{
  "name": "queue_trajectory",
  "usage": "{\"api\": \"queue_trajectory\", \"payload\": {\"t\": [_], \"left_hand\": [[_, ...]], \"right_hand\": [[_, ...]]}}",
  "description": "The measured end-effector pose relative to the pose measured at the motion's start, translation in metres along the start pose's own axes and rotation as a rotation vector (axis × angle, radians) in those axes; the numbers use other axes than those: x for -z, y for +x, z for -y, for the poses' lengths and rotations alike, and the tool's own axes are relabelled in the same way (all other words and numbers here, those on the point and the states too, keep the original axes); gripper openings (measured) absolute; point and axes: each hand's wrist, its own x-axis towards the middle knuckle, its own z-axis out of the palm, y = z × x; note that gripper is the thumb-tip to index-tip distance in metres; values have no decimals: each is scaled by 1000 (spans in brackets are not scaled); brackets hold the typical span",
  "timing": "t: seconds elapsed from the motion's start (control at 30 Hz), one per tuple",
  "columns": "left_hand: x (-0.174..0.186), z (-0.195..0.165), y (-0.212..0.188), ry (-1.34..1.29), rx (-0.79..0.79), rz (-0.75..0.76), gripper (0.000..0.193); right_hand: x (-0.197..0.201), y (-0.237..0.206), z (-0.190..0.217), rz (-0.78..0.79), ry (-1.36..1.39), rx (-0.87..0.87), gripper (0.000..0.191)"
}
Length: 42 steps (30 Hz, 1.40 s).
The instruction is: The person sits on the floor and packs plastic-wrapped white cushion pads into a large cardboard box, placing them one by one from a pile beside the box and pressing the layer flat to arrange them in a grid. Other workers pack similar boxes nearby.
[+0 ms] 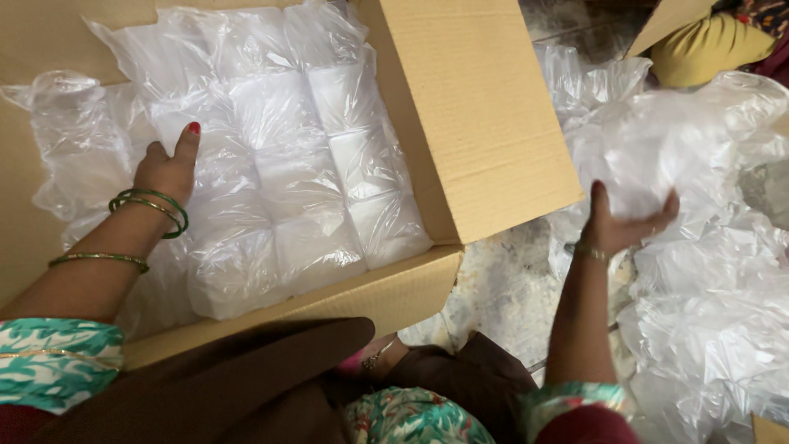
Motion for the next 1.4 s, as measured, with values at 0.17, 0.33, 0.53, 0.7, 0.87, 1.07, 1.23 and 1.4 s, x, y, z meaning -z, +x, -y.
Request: {"api": "queue_trajectory", "payload": {"t": [0.17, 0.33, 0.53, 0.7, 0.87, 1.07, 1.23, 1.4], "left_hand": [[7, -23, -15, 210, -376, -298, 97], [18, -116, -114, -145, -1101, -165, 77], [3, -214, -256, -150, -1856, 156, 129], [11, -201, -274, -191, -1722, 448, 134], [14, -173, -253, -462, -1417, 718, 121], [99, -113, -172, -504, -560, 789, 82], [152, -21, -102, 283, -34, 301, 107], [111, 68, -102, 6, 475, 652, 104]], "right_hand": [[74, -78, 0, -71, 995, -829, 91], [145, -87, 45, 214, 1510, -1037, 81], [168, -88, 172, 532, 1585, -949, 82], [158, -98, 238, 845, 1519, -989, 85], [140, -98, 260, 1026, 1402, -795, 79], [100, -100, 305, 1051, 742, 186, 61], [102, -109, 344, 893, 313, 631, 54], [108, -100, 343, 977, 335, 609, 52]]}}
